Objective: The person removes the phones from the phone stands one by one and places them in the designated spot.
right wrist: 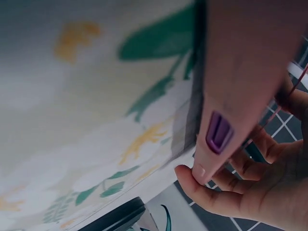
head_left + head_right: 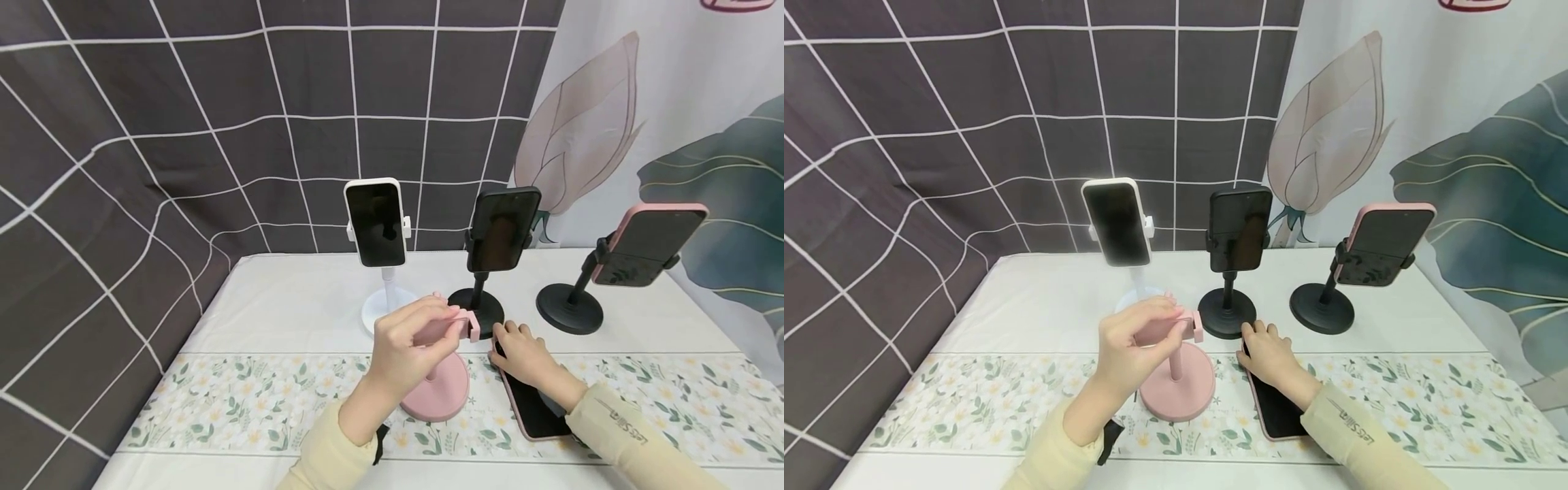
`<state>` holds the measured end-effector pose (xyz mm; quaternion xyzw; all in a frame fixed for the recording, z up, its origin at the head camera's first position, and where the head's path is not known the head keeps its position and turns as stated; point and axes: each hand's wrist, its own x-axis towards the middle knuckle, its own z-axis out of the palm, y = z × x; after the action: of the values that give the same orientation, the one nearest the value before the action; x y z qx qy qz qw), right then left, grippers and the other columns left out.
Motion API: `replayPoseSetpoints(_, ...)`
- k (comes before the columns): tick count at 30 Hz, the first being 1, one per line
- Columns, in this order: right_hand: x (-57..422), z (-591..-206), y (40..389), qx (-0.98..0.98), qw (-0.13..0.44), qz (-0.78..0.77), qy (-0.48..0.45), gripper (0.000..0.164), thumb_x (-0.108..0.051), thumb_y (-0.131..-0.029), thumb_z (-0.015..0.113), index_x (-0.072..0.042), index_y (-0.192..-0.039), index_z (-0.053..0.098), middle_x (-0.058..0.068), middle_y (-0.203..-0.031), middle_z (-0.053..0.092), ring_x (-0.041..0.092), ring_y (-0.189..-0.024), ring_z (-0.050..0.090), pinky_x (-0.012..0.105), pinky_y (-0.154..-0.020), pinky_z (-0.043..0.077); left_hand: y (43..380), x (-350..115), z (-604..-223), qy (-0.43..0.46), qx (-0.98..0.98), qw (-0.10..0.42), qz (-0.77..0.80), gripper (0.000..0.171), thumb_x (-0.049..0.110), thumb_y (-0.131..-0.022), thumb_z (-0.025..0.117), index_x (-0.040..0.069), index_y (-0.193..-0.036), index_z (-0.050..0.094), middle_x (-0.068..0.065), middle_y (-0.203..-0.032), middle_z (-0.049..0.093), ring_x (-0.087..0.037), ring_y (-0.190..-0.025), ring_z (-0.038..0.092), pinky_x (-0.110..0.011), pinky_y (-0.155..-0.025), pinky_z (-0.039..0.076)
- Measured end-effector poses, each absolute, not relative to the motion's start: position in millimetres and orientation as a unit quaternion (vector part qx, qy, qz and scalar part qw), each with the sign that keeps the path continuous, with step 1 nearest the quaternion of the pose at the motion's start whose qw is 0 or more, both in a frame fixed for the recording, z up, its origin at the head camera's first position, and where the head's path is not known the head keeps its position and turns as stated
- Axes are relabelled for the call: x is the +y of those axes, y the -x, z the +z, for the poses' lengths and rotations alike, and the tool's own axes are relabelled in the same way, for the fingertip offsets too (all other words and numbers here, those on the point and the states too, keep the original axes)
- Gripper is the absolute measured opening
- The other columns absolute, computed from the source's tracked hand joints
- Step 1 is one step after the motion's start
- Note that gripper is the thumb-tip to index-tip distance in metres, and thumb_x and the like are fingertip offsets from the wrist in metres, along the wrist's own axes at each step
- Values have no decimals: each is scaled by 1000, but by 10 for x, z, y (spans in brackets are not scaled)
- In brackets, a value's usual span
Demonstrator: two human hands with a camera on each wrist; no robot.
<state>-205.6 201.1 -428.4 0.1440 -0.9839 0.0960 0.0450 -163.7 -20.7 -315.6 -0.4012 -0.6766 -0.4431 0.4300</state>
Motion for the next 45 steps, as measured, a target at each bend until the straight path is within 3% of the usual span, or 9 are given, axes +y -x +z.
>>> replayPoseSetpoints(20, 1995, -4295, 1974, -988, 1, 78, -133, 31, -22, -81, 62, 1, -96, 48, 21, -90, 49, 37, -81, 43, 55, -57, 44, 1610, -191, -3164, 401, -678, 423, -449, 15, -1, -67, 68, 1, -82, 69, -12, -75, 72, -13, -81, 64, -30, -80, 54)
replayPoseSetpoints(32, 2009, -4308, 1973, -985, 4, 54, -165, 26, -25, -82, 61, -7, -85, 44, 14, -82, 44, 32, -74, 42, 47, -50, 41, 1604, -196, -3168, 392, -683, 429, -443, 16, 0, -67, 69, 1, -83, 70, -12, -75, 72, -14, -80, 64, -30, -80, 55)
replayPoseSetpoints(40, 1988, -4035, 1891, -979, -70, 64, -181, 42, -30, -83, 59, -6, -115, 46, 21, -104, 55, 42, -91, 51, 62, -67, 46, 1594, -210, -3166, 389, -688, 423, -444, 17, 1, -68, 70, 1, -85, 69, -13, -77, 72, -14, -82, 64, -30, -79, 55)
replayPoseSetpoints(45, 1885, -3779, 1787, -975, -85, 64, -196, 46, -32, -85, 57, -6, -121, 45, 21, -110, 57, 41, -95, 52, 63, -71, 45, 1583, -247, -3179, 399, -704, 398, -432, 23, 6, -68, 74, 2, -89, 67, -13, -85, 71, -17, -93, 61, -28, -80, 54)
